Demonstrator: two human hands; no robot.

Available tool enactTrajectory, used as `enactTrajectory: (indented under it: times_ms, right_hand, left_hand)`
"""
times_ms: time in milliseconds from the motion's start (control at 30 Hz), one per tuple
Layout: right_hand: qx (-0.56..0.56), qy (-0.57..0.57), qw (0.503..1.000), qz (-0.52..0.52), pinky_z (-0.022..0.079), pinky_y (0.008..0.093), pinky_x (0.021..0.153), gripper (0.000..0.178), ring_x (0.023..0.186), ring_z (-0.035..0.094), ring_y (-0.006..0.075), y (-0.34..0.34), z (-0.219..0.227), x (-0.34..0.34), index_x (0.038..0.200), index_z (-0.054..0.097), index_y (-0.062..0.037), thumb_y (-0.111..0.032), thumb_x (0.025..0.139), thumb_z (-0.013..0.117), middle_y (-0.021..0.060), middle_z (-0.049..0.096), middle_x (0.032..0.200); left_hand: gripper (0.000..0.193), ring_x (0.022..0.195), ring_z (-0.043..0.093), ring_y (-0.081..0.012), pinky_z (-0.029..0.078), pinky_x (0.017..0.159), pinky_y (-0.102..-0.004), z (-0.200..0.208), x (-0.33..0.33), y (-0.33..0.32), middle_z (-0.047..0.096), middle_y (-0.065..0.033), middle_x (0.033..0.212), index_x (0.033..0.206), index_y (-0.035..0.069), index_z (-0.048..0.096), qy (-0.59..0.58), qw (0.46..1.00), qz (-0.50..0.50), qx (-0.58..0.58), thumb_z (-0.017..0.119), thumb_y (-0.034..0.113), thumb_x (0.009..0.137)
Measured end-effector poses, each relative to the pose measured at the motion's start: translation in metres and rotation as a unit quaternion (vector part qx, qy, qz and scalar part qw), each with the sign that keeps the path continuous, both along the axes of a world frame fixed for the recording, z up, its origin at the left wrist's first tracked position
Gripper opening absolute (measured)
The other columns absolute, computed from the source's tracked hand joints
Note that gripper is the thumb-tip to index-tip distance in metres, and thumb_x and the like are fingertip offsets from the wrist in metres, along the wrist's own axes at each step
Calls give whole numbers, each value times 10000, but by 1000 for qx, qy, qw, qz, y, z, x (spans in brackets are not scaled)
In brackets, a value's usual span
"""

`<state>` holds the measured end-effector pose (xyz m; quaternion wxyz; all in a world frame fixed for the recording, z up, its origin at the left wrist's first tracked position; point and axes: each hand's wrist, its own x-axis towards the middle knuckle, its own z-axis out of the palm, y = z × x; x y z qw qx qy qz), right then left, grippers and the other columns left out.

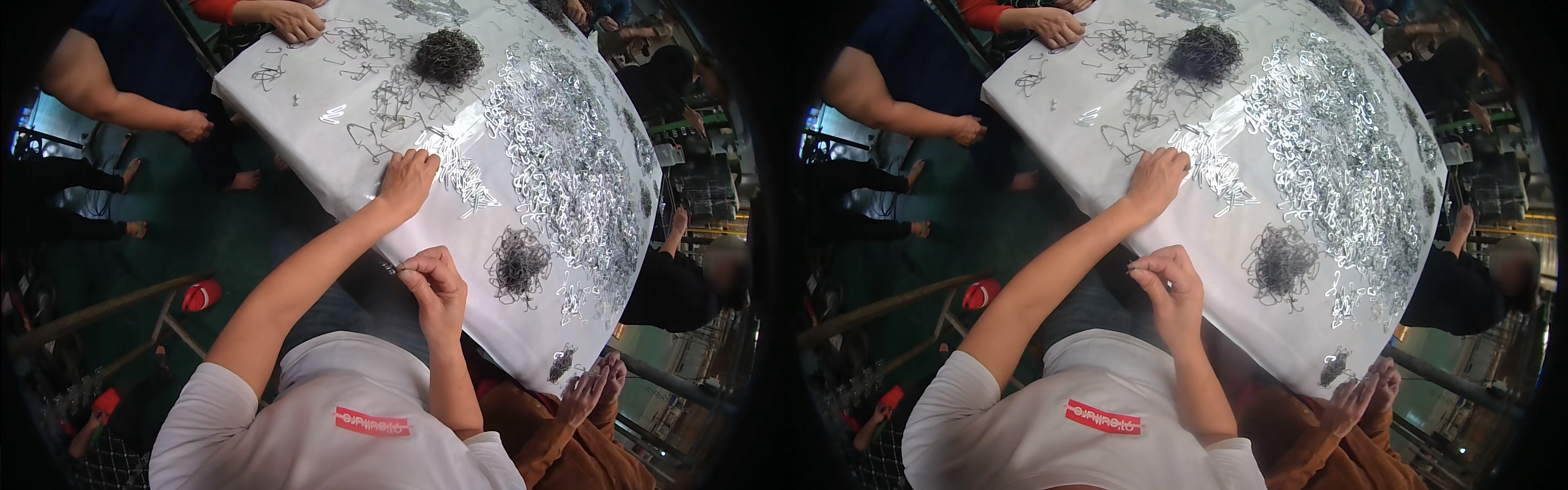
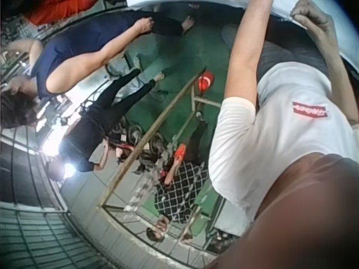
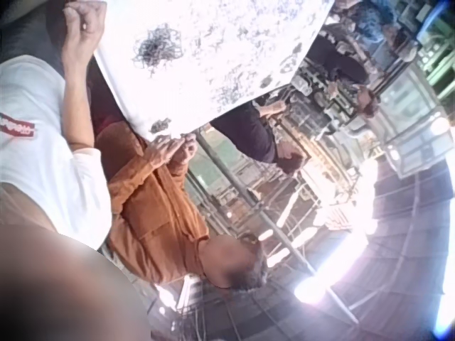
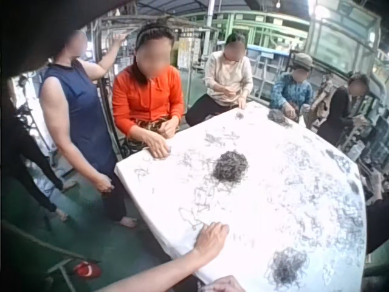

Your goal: The person sits at a table and repeatedly picks up small metal hooks and fasteners, then links them together by hand. They occasionally place the assembled chains onto a nearby metal rack. Other people at the table perform the same task.

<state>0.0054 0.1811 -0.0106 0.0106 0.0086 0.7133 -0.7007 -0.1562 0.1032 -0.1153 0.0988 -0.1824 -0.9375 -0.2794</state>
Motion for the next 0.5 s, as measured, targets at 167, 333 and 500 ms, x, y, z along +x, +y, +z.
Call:
enactTrajectory:
  times_ms: [167, 333, 500]
  right_hand:
    - [11, -10, 1000, 5, 432, 248, 671, 66, 785, 561, 128, -6, -5, 0, 877, 688, -24, -73, 833, 690, 39, 574, 858]
    - [21, 7, 1000, -3, 429, 245, 660, 71, 763, 559, 128, -11, -8, -1, 873, 693, -23, -82, 833, 688, 39, 577, 847]
    - [60, 9, 998, -8, 420, 247, 645, 73, 725, 540, 125, -15, -13, -3, 869, 696, -23, -80, 823, 693, 37, 573, 831]
  left_hand:
    - [99, 938, 573, -278, 453, 810, -411, 2, 0, -2, 618, -103, 932, 905, 53, 607, -27, 998, 18, 49, 581, 40, 810]
    - [82, 945, 583, -303, 480, 807, -424, 10, -3, -9, 628, -125, 924, 874, 33, 622, -71, 996, -17, 48, 600, 27, 796]
    - [188, 769, 625, -210, 501, 734, -320, 37, 34, -58, 664, -98, 862, 975, 7, 681, -176, 942, -9, 286, 658, 80, 802]
